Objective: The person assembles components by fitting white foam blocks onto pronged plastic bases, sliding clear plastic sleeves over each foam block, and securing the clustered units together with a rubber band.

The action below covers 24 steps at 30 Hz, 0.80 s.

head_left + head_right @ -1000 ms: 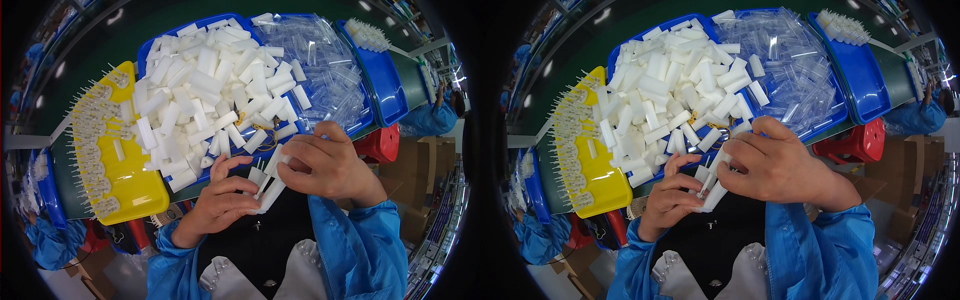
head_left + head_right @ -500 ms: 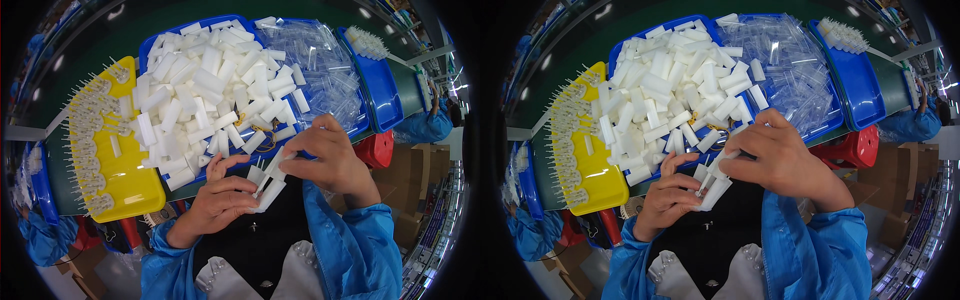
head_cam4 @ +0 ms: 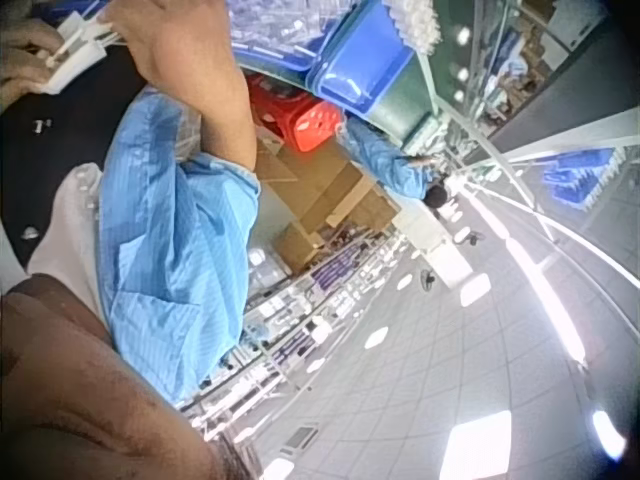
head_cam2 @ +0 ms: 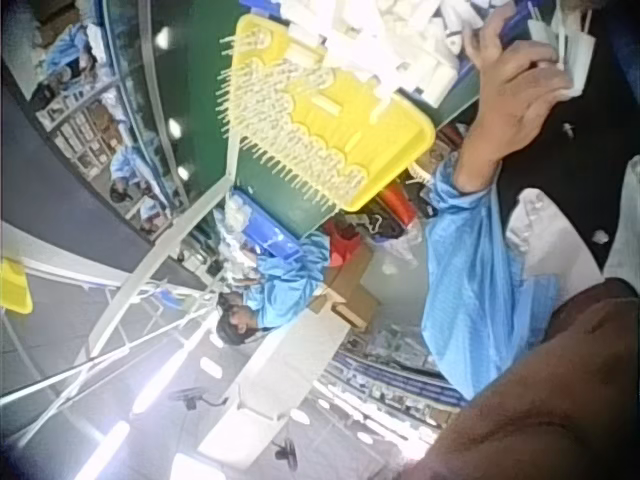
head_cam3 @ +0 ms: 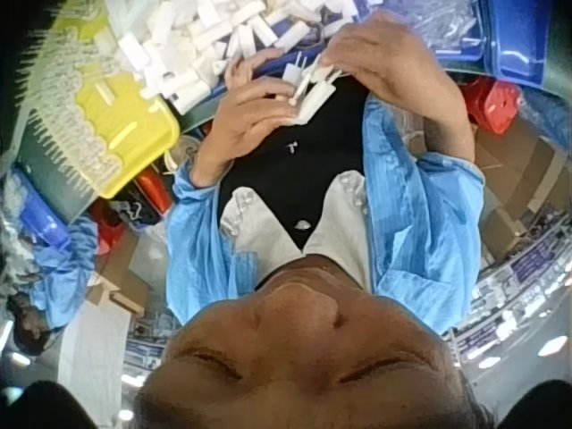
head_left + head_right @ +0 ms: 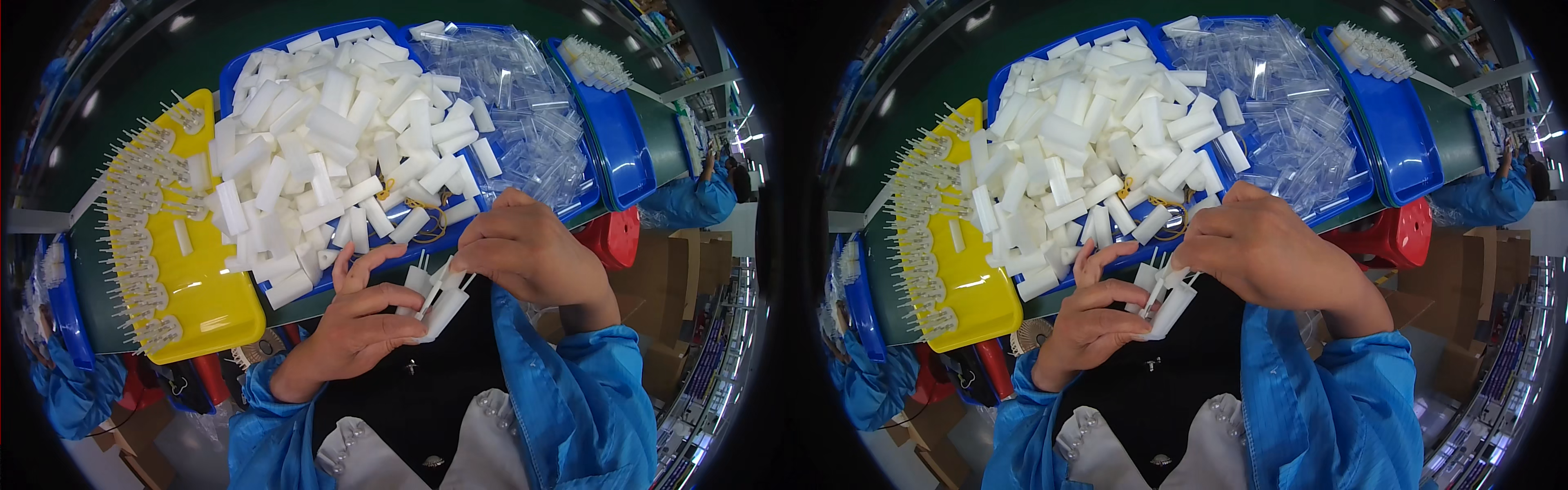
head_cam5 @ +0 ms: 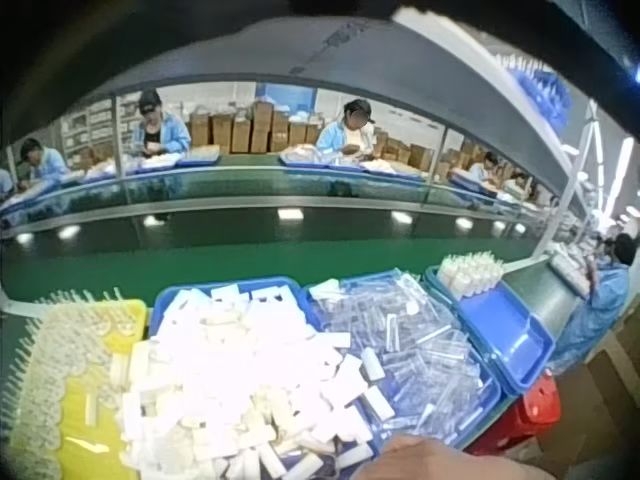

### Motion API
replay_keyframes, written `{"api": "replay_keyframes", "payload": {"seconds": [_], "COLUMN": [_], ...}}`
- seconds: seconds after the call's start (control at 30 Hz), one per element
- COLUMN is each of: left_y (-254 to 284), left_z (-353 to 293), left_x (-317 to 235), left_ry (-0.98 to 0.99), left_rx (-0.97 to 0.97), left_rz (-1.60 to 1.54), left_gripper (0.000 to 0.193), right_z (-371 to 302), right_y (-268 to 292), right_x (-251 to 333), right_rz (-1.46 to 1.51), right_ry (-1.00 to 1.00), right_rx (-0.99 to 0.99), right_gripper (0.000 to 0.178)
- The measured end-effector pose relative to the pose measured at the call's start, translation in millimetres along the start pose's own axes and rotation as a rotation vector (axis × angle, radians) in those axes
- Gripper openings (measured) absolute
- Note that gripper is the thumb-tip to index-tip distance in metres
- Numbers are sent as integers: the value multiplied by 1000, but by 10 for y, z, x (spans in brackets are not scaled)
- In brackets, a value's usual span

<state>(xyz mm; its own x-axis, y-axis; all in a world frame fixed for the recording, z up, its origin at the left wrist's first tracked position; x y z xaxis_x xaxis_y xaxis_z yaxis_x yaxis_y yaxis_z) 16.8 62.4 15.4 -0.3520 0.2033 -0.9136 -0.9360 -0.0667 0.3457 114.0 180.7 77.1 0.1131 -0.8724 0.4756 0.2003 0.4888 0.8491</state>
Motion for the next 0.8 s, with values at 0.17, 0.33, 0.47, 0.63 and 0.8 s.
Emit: {"api": "replay_keyframes", "payload": {"seconds": [0.17, 0.33, 0.47, 0.63, 0.8], "left_y": [-1, -13, -26, -48, -26], "left_z": [-6, 15, 14, 32, 38], "left_x": [40, 27, 9, 14, -12], "left_ry": [6, 14, 5, 1, -3], "left_rx": [4, 29, 30, 29, 17], "left_rz": [1, -37, -36, -41, -21], "left_gripper": [16, 16, 15, 15, 17], "right_z": [0, -25, -36, -19, 48], "right_y": [4, 36, 92, 130, 177], "right_x": [48, 124, 160, 238, 294], "right_rz": [32, -15, -70, -151, -163], "right_ry": [-6, 98, 146, 201, 218], "right_rx": [2, -33, -58, -82, -66], "right_gripper": [14, 18, 19, 15, 12]}}
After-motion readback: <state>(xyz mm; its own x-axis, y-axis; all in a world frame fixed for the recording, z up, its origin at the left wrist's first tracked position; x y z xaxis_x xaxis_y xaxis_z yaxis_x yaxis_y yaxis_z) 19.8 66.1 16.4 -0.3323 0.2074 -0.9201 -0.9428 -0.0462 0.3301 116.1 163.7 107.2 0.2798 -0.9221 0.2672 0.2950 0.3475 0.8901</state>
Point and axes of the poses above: each hand's wrist, its own z-axis towards the middle knuckle, its own y-axis out of the back of the hand, x = y × z, the point moved 7 cm from there along z, towards the middle knuckle, and after that the axes turned 8 degrees about y, right-handed, at the moved point
